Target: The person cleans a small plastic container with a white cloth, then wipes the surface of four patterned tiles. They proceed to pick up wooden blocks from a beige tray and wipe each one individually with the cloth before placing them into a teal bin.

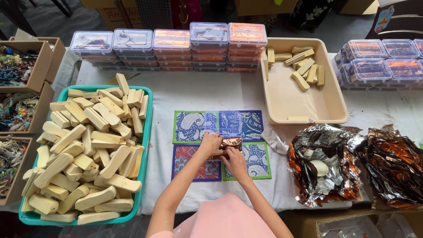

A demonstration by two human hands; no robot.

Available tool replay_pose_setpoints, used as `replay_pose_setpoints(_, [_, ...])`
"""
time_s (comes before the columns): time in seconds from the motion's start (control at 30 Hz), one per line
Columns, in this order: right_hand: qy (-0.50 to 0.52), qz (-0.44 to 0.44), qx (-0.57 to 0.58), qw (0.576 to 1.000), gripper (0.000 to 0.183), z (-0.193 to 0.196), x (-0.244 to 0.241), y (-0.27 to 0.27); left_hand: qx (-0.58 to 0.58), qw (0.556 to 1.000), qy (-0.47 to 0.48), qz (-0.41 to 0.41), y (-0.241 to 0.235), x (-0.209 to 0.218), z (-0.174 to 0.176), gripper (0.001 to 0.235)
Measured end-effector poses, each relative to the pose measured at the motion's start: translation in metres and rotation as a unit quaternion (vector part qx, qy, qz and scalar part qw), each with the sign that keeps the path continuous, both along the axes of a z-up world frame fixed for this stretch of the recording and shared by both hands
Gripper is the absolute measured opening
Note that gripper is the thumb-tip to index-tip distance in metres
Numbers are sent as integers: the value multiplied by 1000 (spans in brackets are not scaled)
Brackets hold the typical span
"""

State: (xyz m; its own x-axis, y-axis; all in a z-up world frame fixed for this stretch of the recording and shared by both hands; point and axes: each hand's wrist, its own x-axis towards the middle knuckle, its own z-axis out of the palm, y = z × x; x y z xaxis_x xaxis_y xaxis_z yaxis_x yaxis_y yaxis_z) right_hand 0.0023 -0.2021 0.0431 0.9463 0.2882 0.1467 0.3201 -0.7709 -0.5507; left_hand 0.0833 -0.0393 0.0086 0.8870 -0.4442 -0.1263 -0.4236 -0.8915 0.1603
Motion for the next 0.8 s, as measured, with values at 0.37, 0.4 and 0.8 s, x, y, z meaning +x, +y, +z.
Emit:
replay_pose_setpoints(0.37, [-34,13,36,999,20,-4,0,-1,-184,968,-166,-48,31,-29,-3,48])
replay_pose_setpoints(0.4, [-33,8,32,999,24,-5,0,-3,-217,951,-215,-51,32,-33,8,39])
replay_pose_setpoints(0.8, [-24,43,43,998,66,11,35,-28,-226,947,-196,118,36,-62,17,42])
